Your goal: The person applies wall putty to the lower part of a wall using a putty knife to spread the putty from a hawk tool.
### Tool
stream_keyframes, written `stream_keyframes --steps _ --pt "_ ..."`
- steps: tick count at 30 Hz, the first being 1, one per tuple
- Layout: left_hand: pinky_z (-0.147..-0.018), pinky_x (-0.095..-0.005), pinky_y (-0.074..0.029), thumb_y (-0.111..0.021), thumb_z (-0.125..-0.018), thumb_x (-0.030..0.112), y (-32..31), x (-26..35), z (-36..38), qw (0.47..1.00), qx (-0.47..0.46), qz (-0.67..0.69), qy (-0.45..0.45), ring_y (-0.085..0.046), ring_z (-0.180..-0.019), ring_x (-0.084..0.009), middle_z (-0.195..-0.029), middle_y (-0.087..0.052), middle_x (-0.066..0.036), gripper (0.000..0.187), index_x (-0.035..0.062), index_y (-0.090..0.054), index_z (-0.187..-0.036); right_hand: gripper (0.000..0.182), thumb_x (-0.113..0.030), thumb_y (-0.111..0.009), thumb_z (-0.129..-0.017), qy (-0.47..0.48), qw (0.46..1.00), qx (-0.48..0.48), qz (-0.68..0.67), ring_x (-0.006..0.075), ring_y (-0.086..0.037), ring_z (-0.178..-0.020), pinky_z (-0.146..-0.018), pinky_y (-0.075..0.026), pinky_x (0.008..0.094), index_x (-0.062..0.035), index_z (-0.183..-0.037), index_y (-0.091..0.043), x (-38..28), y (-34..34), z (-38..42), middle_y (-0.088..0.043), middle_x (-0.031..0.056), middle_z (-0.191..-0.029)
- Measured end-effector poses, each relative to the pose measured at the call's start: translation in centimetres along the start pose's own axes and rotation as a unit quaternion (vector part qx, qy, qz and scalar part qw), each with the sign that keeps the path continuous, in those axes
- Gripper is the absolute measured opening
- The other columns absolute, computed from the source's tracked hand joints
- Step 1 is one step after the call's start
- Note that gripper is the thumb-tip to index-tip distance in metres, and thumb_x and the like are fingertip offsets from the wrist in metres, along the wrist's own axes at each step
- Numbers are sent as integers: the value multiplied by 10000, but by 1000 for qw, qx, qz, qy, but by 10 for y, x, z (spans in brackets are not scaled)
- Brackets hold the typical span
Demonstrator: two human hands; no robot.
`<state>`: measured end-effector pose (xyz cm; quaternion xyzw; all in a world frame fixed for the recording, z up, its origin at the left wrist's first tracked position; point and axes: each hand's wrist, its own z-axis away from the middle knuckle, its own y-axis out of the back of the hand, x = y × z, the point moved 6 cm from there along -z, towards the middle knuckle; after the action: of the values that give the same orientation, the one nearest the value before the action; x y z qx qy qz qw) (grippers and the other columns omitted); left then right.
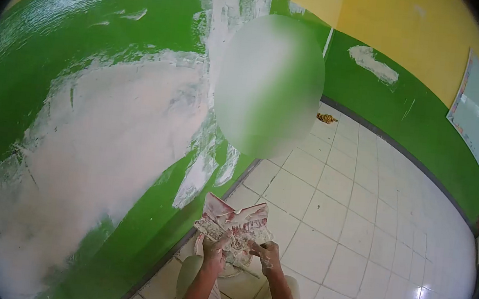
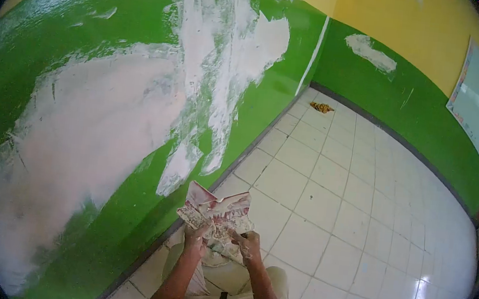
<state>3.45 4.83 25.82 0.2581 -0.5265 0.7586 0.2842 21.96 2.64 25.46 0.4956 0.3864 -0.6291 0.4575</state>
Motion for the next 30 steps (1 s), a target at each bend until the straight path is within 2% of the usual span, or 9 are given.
stream_keyframes --steps 3,6,13,14,16,20,25,27,30 --pt "-731 -337 -555 -795 -674 0 1 -1 -2 993 104 -59 14 -625 -933 -219 -1126 -595 -87 705 32 -454 -1290 292 -194 -773 -779 6 998 -53 14 126 -554 -535 -574 -513 301 -17 -622 -603 -3 3 -2 -550 11 -595" --pt "-809 -333 -523 -795 -648 -29 4 -11 -27 997 27 42 -60 -611 -967 -191 -1108 -607 -49 661 12 -498 -1237 239 -205 -733 -809 2 980 -161 -121 152 -605 -602 -593 -542 306 22 -784 -662 11 11 -9 -642 61 -712" --pt "-806 -309 -518 -748 -722 -23 19 7 -22 999 26 42 -1 -628 -944 -196 -1086 -625 -67 486 22 -566 -1171 412 -388 -696 -793 -151 985 57 67 270 -627 -690 -632 -546 354 17 -864 -674 267 106 -105 -686 153 -883" --pt "-807 -305 -517 -740 -741 -5 21 8 -21 998 4 67 16 -636 -929 -204 -1070 -630 -69 439 20 -579 -1149 412 -388 -696 -793 -150 985 52 62 270 -627 -690 -632 -546 354 17 -864 -674 273 99 -108 -686 153 -883" --pt "-802 -307 -522 -728 -757 10 33 6 -16 995 0 97 31 -637 -940 -211 -1038 -640 -73 401 14 -586 -1132 460 -468 -684 -781 -1 878 82 471 356 -632 -731 -663 -535 427 -15 -856 -680 263 83 -114 -679 192 -888" --pt "-816 -306 -515 -724 -749 4 35 30 18 999 20 1 -43 -612 -1010 -194 -1119 -614 -74 428 40 -583 -1151 401 -470 -704 -759 -2 879 182 440 361 -654 -888 -758 -523 463 -84 -868 -710 271 66 -127 -677 189 -933" --pt "-842 -318 -513 -710 -748 -7 73 33 34 997 70 -32 -31 -601 -1043 -197 -1204 -573 -92 508 62 -544 -1223 379 -393 -707 -750 -84 899 96 419 343 -661 -915 -774 -533 440 -41 -891 -696 284 60 -151 -679 186 -972" --pt "-877 -343 -507 -701 -752 -9 98 32 23 975 -39 -181 -123 -588 -1069 -205 -1205 -571 -109 537 59 -519 -1252 279 -291 -694 -744 -96 899 103 415 358 -674 -847 -718 -548 438 -28 -840 -698 273 61 -151 -686 199 -910" --pt "-869 -339 -510 -697 -755 -6 53 36 33 997 11 -57 -50 -599 -1047 -206 -1190 -580 -116 522 53 -524 -1243 213 -236 -679 -737 -81 893 110 430 367 -682 -778 -688 -554 438 -29 -777 -705 252 61 -146 -684 202 -816"
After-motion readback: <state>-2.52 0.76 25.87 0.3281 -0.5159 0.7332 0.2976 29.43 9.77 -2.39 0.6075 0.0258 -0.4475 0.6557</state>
